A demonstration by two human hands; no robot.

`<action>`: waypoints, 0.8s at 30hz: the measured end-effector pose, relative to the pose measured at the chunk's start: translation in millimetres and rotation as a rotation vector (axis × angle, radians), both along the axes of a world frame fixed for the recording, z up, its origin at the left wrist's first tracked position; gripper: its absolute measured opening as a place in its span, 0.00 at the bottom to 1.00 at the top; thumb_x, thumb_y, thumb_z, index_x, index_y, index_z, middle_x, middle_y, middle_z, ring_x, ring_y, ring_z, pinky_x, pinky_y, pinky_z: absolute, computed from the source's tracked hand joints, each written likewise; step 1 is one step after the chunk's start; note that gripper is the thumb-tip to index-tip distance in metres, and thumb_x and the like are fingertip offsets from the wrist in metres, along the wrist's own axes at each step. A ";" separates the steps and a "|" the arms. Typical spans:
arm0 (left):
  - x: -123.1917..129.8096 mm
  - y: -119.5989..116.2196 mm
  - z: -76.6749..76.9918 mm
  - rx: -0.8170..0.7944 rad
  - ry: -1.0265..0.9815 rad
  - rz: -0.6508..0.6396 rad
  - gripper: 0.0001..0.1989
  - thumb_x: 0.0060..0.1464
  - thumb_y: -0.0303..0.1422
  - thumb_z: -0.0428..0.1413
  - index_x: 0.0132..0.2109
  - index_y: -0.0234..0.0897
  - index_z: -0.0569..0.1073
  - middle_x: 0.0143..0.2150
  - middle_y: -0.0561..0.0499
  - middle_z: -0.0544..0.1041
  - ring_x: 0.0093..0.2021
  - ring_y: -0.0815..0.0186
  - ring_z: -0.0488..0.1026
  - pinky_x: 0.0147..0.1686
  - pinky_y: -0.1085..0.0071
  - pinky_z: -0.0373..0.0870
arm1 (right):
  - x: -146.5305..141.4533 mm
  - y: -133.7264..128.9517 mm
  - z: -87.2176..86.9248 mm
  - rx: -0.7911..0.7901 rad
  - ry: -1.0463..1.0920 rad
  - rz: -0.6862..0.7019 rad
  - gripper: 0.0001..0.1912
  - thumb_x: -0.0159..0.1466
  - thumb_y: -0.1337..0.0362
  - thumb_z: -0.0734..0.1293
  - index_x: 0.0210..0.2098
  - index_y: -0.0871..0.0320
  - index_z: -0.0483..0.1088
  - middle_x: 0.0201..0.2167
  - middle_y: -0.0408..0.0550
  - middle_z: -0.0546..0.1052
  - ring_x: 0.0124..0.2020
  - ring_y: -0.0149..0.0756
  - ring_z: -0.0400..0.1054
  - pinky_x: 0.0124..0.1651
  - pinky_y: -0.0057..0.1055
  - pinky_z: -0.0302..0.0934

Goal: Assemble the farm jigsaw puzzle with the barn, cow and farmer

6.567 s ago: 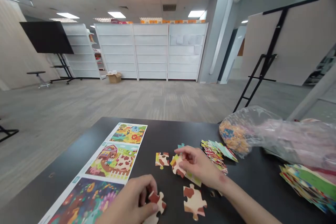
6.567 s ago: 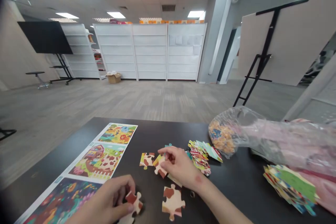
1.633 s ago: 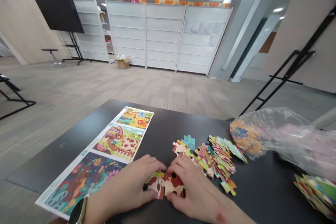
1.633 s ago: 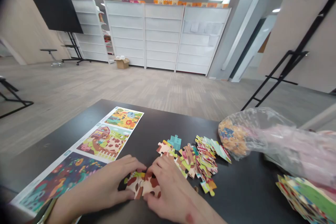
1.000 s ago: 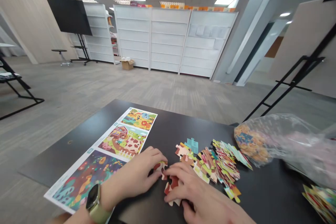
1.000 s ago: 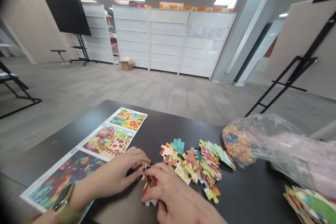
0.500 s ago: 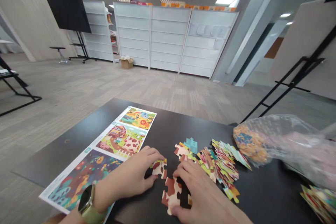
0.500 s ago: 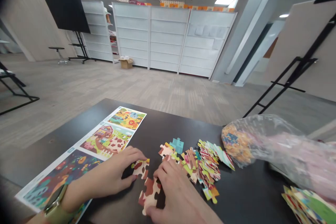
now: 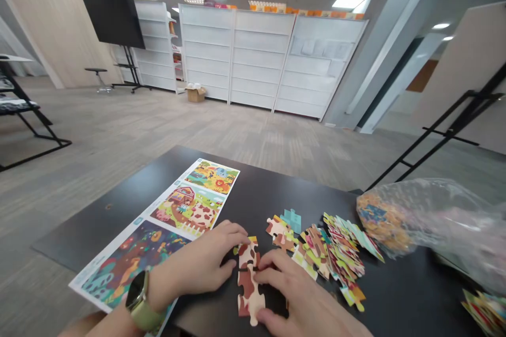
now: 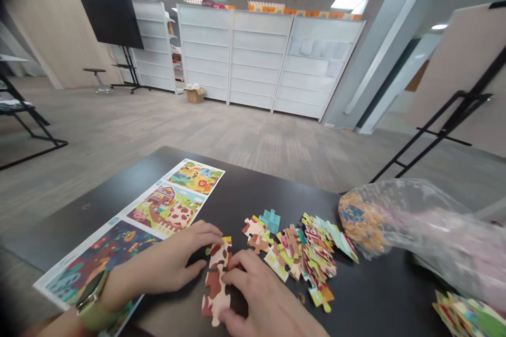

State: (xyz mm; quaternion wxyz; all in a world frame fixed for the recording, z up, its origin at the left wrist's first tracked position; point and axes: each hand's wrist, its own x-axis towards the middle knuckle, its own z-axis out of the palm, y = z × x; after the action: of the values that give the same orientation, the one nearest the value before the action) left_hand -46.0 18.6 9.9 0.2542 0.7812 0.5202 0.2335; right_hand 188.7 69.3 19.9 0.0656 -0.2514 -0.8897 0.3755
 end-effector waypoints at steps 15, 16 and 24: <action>4.3 1.3 1.7 -0.007 0.014 0.029 0.12 0.56 0.27 0.61 0.47 0.43 0.79 0.54 0.49 0.75 0.54 0.57 0.71 0.55 0.62 0.68 | 0.8 1.2 3.3 0.135 -0.075 0.054 0.13 0.61 0.72 0.67 0.42 0.51 0.77 0.46 0.46 0.73 0.49 0.39 0.69 0.53 0.33 0.63; 4.7 1.5 1.7 -0.009 0.011 0.032 0.11 0.56 0.27 0.61 0.47 0.42 0.79 0.54 0.49 0.75 0.53 0.57 0.71 0.55 0.62 0.68 | 0.5 0.9 3.8 0.137 -0.083 0.054 0.13 0.61 0.72 0.67 0.42 0.51 0.77 0.46 0.46 0.73 0.50 0.39 0.69 0.54 0.33 0.62; 6.5 4.1 -1.4 0.005 0.016 0.048 0.11 0.57 0.23 0.57 0.43 0.42 0.78 0.52 0.50 0.75 0.52 0.59 0.71 0.53 0.63 0.69 | -0.5 4.0 3.7 0.155 -0.115 0.088 0.13 0.61 0.72 0.66 0.41 0.50 0.76 0.47 0.47 0.73 0.51 0.41 0.68 0.53 0.36 0.63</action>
State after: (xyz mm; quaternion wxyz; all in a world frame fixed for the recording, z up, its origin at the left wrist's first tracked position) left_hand -39.5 22.8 8.5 0.2423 0.7710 0.5402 0.2345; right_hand 188.3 73.3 23.6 0.0169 -0.2276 -0.9284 0.2931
